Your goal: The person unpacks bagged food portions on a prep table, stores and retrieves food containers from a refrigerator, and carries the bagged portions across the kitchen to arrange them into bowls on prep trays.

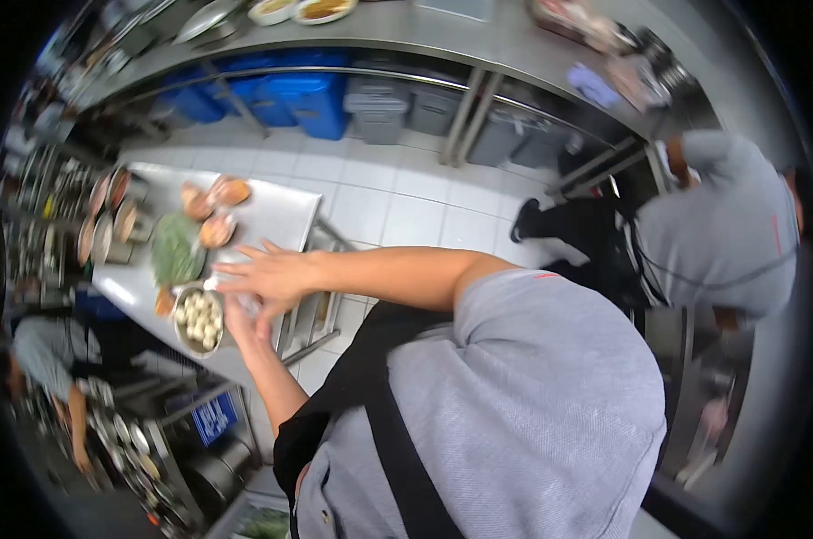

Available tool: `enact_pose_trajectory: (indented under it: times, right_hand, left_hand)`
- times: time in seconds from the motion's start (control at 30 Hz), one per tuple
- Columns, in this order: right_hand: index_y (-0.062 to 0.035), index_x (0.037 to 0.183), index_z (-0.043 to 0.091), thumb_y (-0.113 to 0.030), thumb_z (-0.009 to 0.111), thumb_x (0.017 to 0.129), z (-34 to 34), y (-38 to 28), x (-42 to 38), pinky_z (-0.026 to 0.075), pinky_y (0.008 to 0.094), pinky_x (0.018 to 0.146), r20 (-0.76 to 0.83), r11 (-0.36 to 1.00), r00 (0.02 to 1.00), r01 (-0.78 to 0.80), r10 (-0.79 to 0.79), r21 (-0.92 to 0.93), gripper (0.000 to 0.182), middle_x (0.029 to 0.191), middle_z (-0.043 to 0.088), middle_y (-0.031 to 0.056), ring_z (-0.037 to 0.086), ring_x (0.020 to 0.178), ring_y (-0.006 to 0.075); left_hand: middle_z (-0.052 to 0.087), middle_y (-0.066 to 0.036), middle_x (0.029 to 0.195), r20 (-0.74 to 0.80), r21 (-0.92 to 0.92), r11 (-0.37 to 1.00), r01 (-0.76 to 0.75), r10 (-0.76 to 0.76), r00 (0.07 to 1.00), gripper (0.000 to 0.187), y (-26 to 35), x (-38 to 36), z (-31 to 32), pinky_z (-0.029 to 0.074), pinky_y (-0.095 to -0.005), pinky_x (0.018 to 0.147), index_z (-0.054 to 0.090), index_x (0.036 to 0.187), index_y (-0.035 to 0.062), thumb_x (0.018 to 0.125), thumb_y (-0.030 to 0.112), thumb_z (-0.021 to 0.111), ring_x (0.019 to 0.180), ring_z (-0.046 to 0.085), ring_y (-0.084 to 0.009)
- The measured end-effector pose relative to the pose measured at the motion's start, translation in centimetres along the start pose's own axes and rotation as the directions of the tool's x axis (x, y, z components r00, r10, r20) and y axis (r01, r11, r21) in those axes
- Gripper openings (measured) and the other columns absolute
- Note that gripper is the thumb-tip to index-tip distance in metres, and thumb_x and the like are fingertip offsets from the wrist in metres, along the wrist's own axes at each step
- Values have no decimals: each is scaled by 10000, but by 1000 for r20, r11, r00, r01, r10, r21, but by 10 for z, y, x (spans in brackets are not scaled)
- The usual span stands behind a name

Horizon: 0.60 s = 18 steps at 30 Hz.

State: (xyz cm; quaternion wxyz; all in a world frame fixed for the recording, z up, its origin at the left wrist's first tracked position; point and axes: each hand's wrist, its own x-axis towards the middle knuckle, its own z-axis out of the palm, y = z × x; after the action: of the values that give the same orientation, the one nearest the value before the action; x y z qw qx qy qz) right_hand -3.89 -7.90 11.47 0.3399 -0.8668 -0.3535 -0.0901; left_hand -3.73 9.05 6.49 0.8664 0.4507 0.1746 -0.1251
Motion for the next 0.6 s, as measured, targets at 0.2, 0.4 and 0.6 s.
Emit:
enact_pose_trajectory:
  times: [0.2, 0.4, 0.6]
  right_hand:
    - [-63, 1155, 705, -1, 592, 797, -45, 129, -206, 514, 418, 966, -32, 709, 756, -597, 653, 376, 381, 1137, 683, 160, 644, 1088, 334]
    - [33, 999, 692, -76, 595, 829, -78, 428, -498, 570, 461, 690, -293, -28, -636, -444, 714, 895, 225, 845, 716, 169, 719, 783, 305]
    - [-38, 938, 737, -220, 599, 884, -273, 573, -526, 473, 460, 887, -749, -551, -303, -829, 589, -98, 236, 1061, 714, 164, 654, 1016, 308]
  left_hand:
    - [568, -136, 1364, 365, 413, 817, 403, -554, 748, 518, -129, -1, 77, 518, -385, 970, 420, 1456, 16, 1026, 259, 578, 1156, 636, -277]
    - [692, -196, 1167, 27, 910, 378, 169, -462, 886, 458, -217, 57, -9, 518, -313, 861, 543, 1395, 5, 1011, 255, 563, 1046, 673, -212]
    - [695, -218, 1127, -539, 826, -348, 444, -254, 803, 438, -221, -20, -125, 566, -423, 825, 626, 1294, 39, 974, 330, 561, 954, 693, -331]
